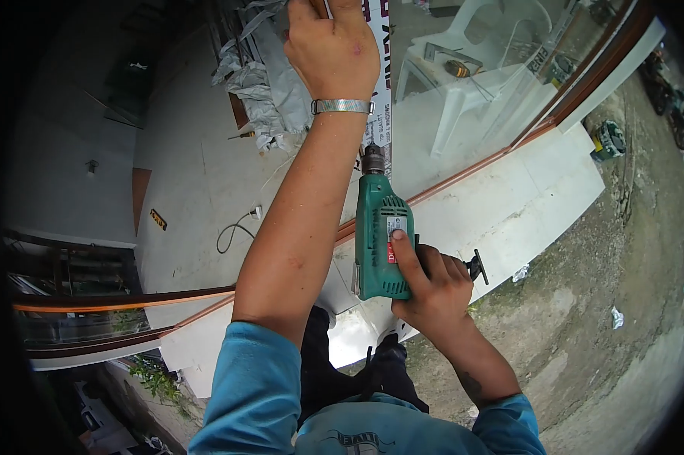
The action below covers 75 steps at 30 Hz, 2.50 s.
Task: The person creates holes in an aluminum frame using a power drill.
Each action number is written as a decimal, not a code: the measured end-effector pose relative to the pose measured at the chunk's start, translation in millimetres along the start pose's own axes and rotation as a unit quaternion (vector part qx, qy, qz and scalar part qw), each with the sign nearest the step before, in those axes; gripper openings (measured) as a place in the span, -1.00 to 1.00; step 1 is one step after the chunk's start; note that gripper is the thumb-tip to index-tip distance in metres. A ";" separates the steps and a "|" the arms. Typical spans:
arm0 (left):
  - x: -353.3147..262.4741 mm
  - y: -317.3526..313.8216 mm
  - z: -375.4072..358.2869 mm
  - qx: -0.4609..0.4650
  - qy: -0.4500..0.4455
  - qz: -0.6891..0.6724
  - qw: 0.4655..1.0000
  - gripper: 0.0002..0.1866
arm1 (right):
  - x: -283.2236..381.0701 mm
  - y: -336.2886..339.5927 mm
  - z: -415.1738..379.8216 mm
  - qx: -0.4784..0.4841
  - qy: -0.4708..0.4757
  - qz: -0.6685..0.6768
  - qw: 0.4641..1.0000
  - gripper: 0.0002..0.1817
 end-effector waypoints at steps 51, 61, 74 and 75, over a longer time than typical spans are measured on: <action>7.4 -4.7 -0.6 -0.004 -0.097 0.068 0.993 -0.12 | -19.4 -75.5 -27.9 -0.193 -0.109 0.461 0.860 0.02; 8.4 -4.7 -2.1 -0.004 -0.100 0.074 0.992 -0.21 | -29.4 -66.6 -29.9 -0.162 -0.097 0.495 0.848 0.00; 9.5 -3.5 -1.1 0.007 -0.102 0.062 0.993 -0.25 | -27.9 -73.2 -29.7 -0.161 -0.113 0.533 0.823 0.03; 10.0 -3.2 -1.3 0.010 -0.105 0.060 0.993 -0.24 | -27.8 -73.7 -29.6 -0.168 -0.107 0.537 0.820 0.03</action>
Point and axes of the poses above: each hand's wrist, its own z-axis towards the middle knuckle, its own y-axis out of the back of the hand, x = y × z, the point moved 2 cm from there along z, towards the middle knuckle, and after that the axes turned 11 degrees about x, right-handed, at the moved point
